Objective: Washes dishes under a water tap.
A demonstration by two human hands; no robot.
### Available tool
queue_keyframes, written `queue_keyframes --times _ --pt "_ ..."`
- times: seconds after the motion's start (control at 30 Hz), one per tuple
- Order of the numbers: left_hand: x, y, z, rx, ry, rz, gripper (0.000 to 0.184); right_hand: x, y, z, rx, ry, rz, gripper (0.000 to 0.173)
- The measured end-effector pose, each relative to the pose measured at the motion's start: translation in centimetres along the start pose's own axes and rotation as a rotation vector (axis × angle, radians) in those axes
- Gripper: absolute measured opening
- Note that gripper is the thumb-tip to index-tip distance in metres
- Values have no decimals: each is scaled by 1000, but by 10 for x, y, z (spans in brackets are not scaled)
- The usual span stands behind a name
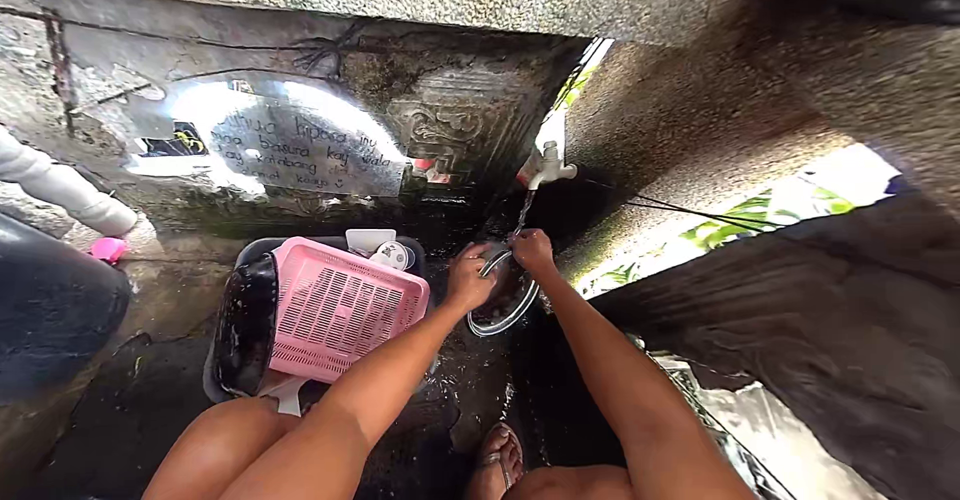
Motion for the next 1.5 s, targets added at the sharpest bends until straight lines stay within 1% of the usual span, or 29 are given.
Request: queue_keyframes --times 0.1,0.17,0.23,0.3,0.33,0.43,0.47,0.5,0.57,0.6,0.63,0.67,0.73,0.8,0.83,0.93,0.97,1.03,1.1,1.13,1.17,1.23,1.27,1.3,1.33,1.37,1.43,1.47,1.5 --pt "-1 -5 2 102 -113 -73 24 -7 29 -43 232 240 -36 36" --pt "0 -2 2 107 -122 -29 21 -14 21 -43 314 201 1 38" --pt "-1 1 3 87 -141 18 22 -10 1 -14 157 -60 31 40" --pt "-4 2 3 54 -177 22 27 -7 2 2 -13 -177 46 41" --pt "-4 4 1 73 -194 10 27 -9 11 -6 15 -129 43 40" --pt "0 3 0 142 -212 -33 25 -25 30 -44 307 164 16 41" --pt "2 3 1 132 -200 -19 24 -29 26 -44 353 134 16 42" --pt "3 3 2 109 -172 15 24 -28 15 -35 313 39 15 43" --pt "5 3 4 48 -97 53 24 -19 -7 0 13 -189 -12 43" --pt "5 3 4 32 -65 49 25 -17 -11 12 -93 -226 -23 42" --pt "7 2 3 51 -65 34 26 -17 -10 11 -105 -180 -15 42" --pt "8 1 2 97 -96 12 28 -18 -2 -2 -48 -80 -17 41" --pt "9 -2 3 178 -187 -34 24 -22 22 -41 196 125 -27 37" --pt "9 0 0 180 -190 -15 19 -29 19 -47 341 135 -26 41" --pt "9 1 -1 148 -158 17 19 -27 8 -36 306 47 -14 42" --pt "7 3 -2 61 -49 55 26 -14 -14 14 -72 -199 -46 41" --pt "6 3 -4 86 -35 33 27 -12 -7 13 -82 -171 -19 41" --pt "2 1 -5 170 -56 -35 28 -12 16 -20 123 15 14 39" --pt "2 1 -4 149 -75 -19 22 -21 25 -49 402 180 54 38" --pt "3 1 -3 126 -57 6 20 -22 19 -49 429 146 45 39" --pt "5 2 -2 96 -30 32 19 -18 8 -39 355 56 13 39" --pt "6 4 -1 25 11 52 25 -9 -15 4 17 -173 -22 40" --pt "5 4 -1 17 16 41 29 -6 -21 19 -86 -230 -1 39" --pt "5 4 -2 45 9 14 32 -4 -18 20 -95 -213 21 41" --pt "3 3 -5 106 -5 -25 32 -6 -6 10 -32 -141 29 42" --pt "3 3 -7 163 -23 -62 29 -11 10 -9 99 -22 37 42" --pt "4 4 -7 168 -77 -62 22 -29 28 -47 378 204 24 40" --pt "5 5 -8 148 -89 -41 21 -33 23 -53 430 248 4 41" --pt "7 5 -11 129 -63 -11 22 -32 12 -49 400 213 -34 41"
Point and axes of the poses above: each hand's wrist, its own y-axis away from the middle knuckle, its own x-axis out of the back of the hand, z = x × y, the point moved 7 cm from there along -y, towards the middle knuckle, and after that the axes turned 9 degrees about y, right-handed, at the moved point
